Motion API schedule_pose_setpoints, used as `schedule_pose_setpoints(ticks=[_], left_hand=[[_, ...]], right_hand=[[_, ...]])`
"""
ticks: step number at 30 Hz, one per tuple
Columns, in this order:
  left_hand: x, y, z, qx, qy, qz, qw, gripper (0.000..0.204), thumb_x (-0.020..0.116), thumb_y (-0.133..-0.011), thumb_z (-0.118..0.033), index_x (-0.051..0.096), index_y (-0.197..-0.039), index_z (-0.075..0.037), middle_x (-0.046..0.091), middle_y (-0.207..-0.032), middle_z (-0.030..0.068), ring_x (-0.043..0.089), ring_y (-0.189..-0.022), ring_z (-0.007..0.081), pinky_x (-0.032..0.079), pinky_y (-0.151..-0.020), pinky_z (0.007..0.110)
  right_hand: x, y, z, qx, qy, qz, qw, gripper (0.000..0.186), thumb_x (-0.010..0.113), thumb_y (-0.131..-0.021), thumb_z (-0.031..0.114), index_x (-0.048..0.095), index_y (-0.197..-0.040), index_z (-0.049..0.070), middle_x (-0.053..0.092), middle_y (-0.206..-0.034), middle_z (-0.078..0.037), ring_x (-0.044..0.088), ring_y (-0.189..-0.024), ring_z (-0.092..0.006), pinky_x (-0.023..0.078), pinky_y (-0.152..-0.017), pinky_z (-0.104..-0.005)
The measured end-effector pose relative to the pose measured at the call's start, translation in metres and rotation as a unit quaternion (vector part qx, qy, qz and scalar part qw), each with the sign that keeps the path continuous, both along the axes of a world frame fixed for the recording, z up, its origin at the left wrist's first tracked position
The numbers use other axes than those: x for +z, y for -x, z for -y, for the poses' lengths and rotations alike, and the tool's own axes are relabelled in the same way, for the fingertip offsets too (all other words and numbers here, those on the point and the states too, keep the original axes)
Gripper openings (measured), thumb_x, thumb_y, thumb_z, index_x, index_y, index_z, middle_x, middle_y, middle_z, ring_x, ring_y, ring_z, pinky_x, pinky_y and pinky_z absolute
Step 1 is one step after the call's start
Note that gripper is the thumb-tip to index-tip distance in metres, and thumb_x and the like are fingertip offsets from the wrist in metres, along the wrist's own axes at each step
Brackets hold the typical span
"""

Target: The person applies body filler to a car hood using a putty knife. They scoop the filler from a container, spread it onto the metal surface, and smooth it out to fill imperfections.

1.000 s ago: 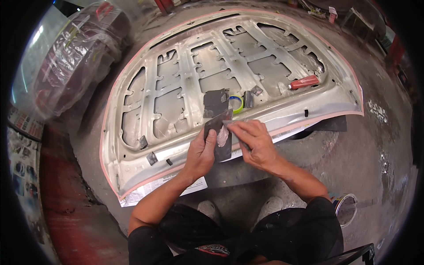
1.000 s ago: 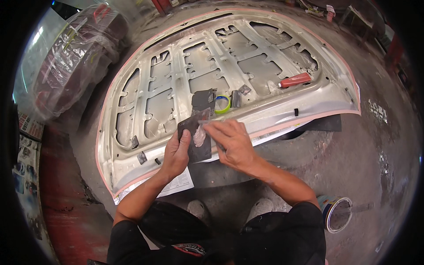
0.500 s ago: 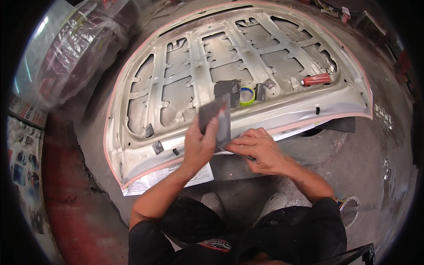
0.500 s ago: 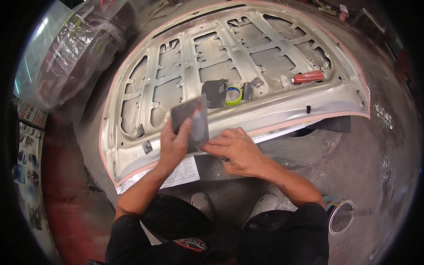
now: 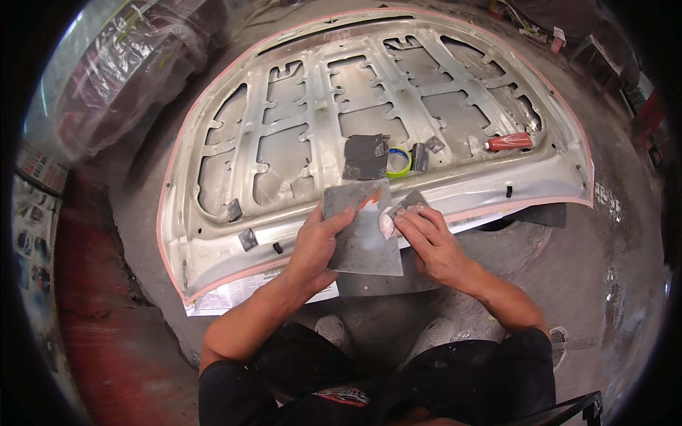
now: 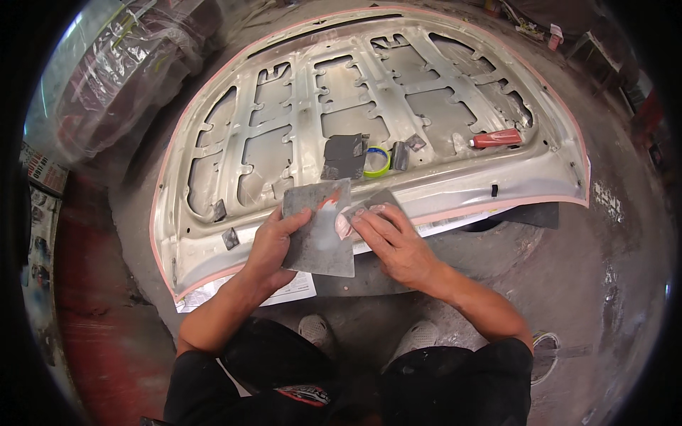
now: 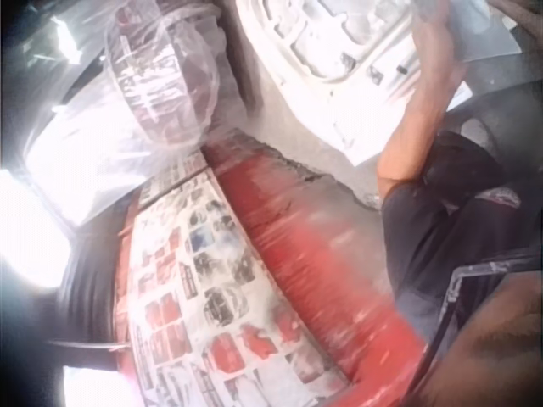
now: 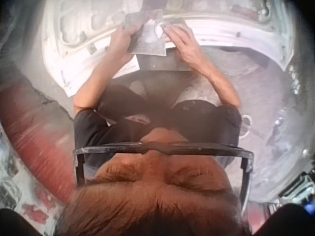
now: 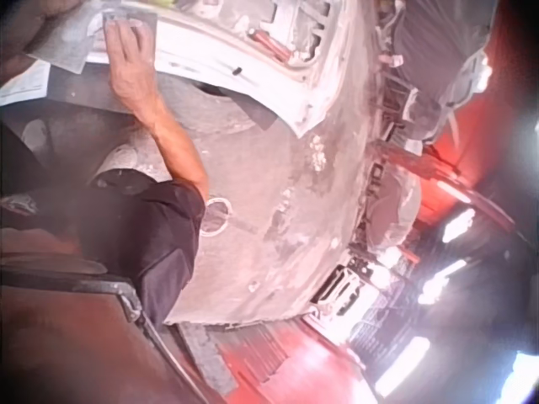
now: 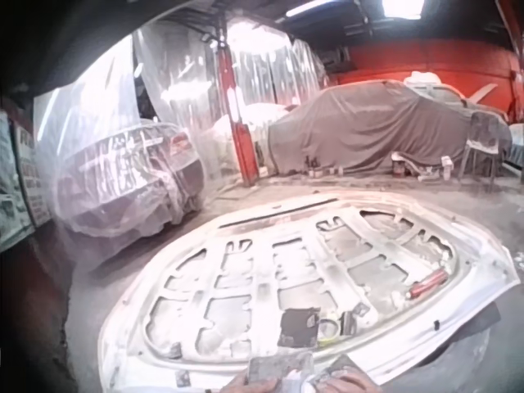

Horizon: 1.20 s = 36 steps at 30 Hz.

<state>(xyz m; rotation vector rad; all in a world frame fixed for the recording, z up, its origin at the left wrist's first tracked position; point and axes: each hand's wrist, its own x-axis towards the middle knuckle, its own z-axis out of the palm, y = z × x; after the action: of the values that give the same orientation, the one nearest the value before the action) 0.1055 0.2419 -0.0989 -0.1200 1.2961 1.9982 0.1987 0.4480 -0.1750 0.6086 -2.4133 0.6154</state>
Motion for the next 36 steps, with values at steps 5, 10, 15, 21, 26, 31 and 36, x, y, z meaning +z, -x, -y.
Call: schedule_pose_setpoints(ticks=[5,10,15,21,26,31,36], left_hand=[[-0.012,0.009,-0.001,-0.013,-0.026,-0.093,0.995,0.034,0.053,-0.098,-0.012,0.046,-0.13,-0.003,0.06,-0.118,0.0096,0.062,-0.103,0.0183,0.054,-0.087,0.039],[-0.036,0.008,-0.018,-0.068,0.009,-0.238,0.969,0.033,0.049,-0.099,-0.01,0.047,-0.131,0.0,0.061,-0.119,0.008,0.059,-0.104,0.0144,0.048,-0.092,0.031],[-0.036,0.001,-0.023,-0.077,-0.002,-0.197,0.977,0.034,0.049,-0.099,-0.008,0.047,-0.132,0.0,0.061,-0.12,0.0085,0.059,-0.105,0.0151,0.047,-0.094,0.03],[-0.025,0.004,-0.014,-0.018,-0.043,0.006,0.999,0.035,0.053,-0.097,-0.011,0.047,-0.13,-0.002,0.061,-0.12,0.0111,0.062,-0.105,0.0204,0.052,-0.09,0.036],[-0.01,0.004,-0.018,-0.037,-0.048,0.043,0.997,0.035,0.055,-0.097,-0.013,0.047,-0.13,-0.004,0.061,-0.117,0.0104,0.063,-0.103,0.0211,0.055,-0.087,0.039],[-0.013,0.008,-0.013,-0.028,-0.056,-0.053,0.997,0.035,0.055,-0.097,-0.012,0.047,-0.13,-0.002,0.061,-0.118,0.0098,0.062,-0.105,0.0186,0.053,-0.089,0.037],[-0.033,0.001,-0.024,-0.041,-0.007,-0.228,0.973,0.035,0.054,-0.098,-0.013,0.048,-0.13,0.001,0.06,-0.119,0.0084,0.055,-0.105,0.0128,0.044,-0.093,0.028]], right_hand=[[0.049,-0.005,-0.036,-0.034,-0.097,0.108,0.989,0.064,0.059,-0.065,-0.008,0.058,-0.127,0.01,0.06,-0.124,-0.007,0.052,-0.11,-0.0327,0.04,-0.096,-0.0446],[0.076,-0.007,-0.04,0.075,-0.075,0.235,0.966,0.068,0.06,-0.061,-0.004,0.058,-0.127,0.01,0.06,-0.125,-0.007,0.054,-0.107,-0.0316,0.039,-0.095,-0.0435],[0.082,-0.005,-0.033,0.022,-0.061,0.163,0.985,0.066,0.058,-0.058,-0.004,0.063,-0.122,0.011,0.064,-0.116,-0.01,0.055,-0.106,-0.028,0.037,-0.098,-0.0418],[0.088,-0.007,-0.028,0.12,0.215,0.317,0.916,0.074,0.057,-0.059,-0.006,0.051,-0.133,0.004,0.053,-0.132,-0.009,0.045,-0.121,-0.0356,0.036,-0.106,-0.0478],[0.035,-0.026,-0.004,-0.018,-0.001,0.072,0.997,0.076,0.066,-0.056,0.001,0.053,-0.131,0.005,0.053,-0.128,-0.009,0.047,-0.116,-0.0351,0.038,-0.1,-0.0504],[0.045,-0.027,-0.043,-0.071,-0.178,0.178,0.965,0.078,0.072,-0.056,0.006,0.054,-0.131,0.01,0.053,-0.131,-0.007,0.048,-0.114,-0.0321,0.037,-0.099,-0.0498],[0.074,-0.021,-0.029,-0.017,-0.049,0.187,0.981,0.083,0.068,-0.054,0.0,0.052,-0.135,0.014,0.055,-0.131,-0.004,0.048,-0.113,-0.0307,0.039,-0.095,-0.04]])
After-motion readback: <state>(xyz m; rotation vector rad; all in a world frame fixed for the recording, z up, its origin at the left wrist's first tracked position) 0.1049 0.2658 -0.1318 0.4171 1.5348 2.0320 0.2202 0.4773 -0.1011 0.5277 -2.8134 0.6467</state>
